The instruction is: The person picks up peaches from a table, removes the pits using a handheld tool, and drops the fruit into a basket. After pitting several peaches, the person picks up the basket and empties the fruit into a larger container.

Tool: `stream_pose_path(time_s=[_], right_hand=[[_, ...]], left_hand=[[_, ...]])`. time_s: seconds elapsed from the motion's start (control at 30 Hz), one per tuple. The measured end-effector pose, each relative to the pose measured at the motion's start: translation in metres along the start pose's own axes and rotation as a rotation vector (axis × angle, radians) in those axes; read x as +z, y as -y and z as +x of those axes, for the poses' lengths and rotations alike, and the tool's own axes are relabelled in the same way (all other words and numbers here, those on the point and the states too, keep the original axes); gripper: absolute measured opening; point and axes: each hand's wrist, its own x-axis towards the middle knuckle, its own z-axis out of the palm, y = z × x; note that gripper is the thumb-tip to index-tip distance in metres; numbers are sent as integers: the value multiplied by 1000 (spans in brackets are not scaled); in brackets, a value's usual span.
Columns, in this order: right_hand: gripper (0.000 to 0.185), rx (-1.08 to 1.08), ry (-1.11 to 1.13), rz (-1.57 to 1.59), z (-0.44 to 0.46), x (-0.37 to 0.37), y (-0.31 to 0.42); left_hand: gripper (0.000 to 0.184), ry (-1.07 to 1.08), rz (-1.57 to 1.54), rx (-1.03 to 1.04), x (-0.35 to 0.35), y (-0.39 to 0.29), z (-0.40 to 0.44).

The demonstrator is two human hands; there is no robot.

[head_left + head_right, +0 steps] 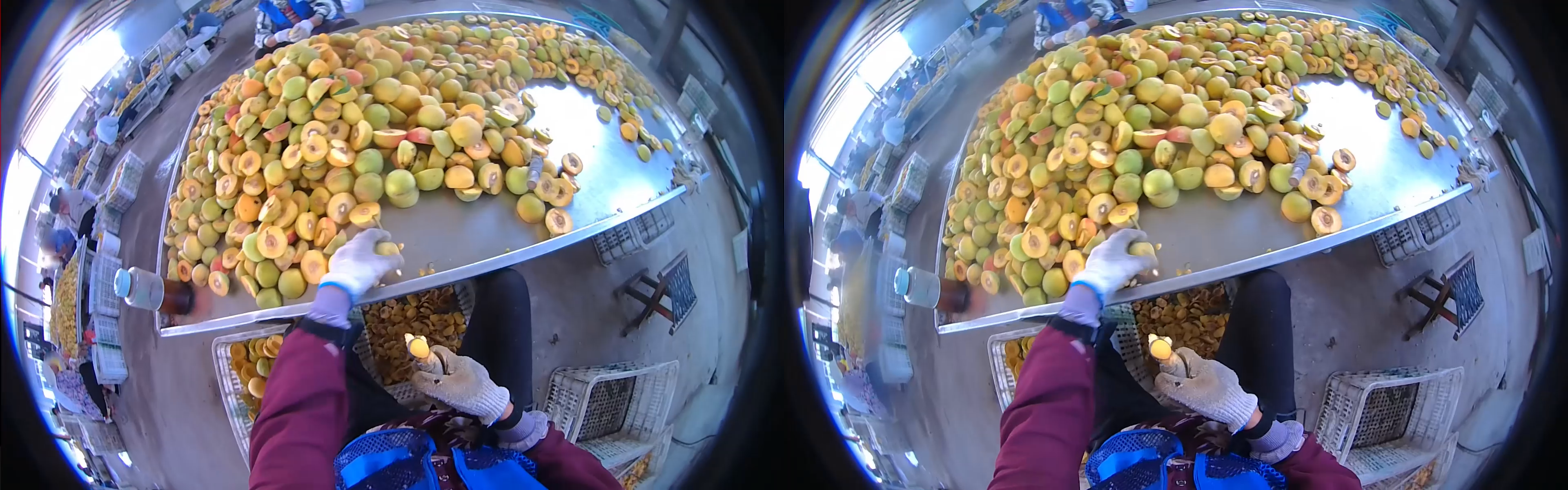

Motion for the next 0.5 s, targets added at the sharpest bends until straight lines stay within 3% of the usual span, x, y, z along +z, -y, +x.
stream_pose_path(time_s=[0.07, 0.13, 0.23, 0.27, 0.33, 0.37, 0.47, 0.5], right_hand=[[51, 4, -43, -51, 2, -4, -1], [48, -30, -113, -188, 8, -3, -5], [42, -113, -176, -316, 9, 0, 1], [42, -111, -169, -315, 7, 1, 2], [35, -278, -414, -88, -2, 2, 6], [32, -238, -454, -49, -10, -4, 16], [32, -278, -392, -85, -15, -5, 16], [32, -270, -374, -107, -18, -4, 18]], left_hand=[[54, 117, -1331, -177, -5, -1, -19], [55, 171, -1820, -37, -9, -19, -51], [55, 186, -1523, 34, -1, -47, -96], [59, 118, -1499, -63, 1, -51, -105], [63, 107, -1764, -198, 4, -49, -116], [63, 104, -1761, -197, 4, -50, -119], [66, 16, -1788, -221, 2, -57, -127], [62, 11, -1766, -138, 0, -56, -129]])
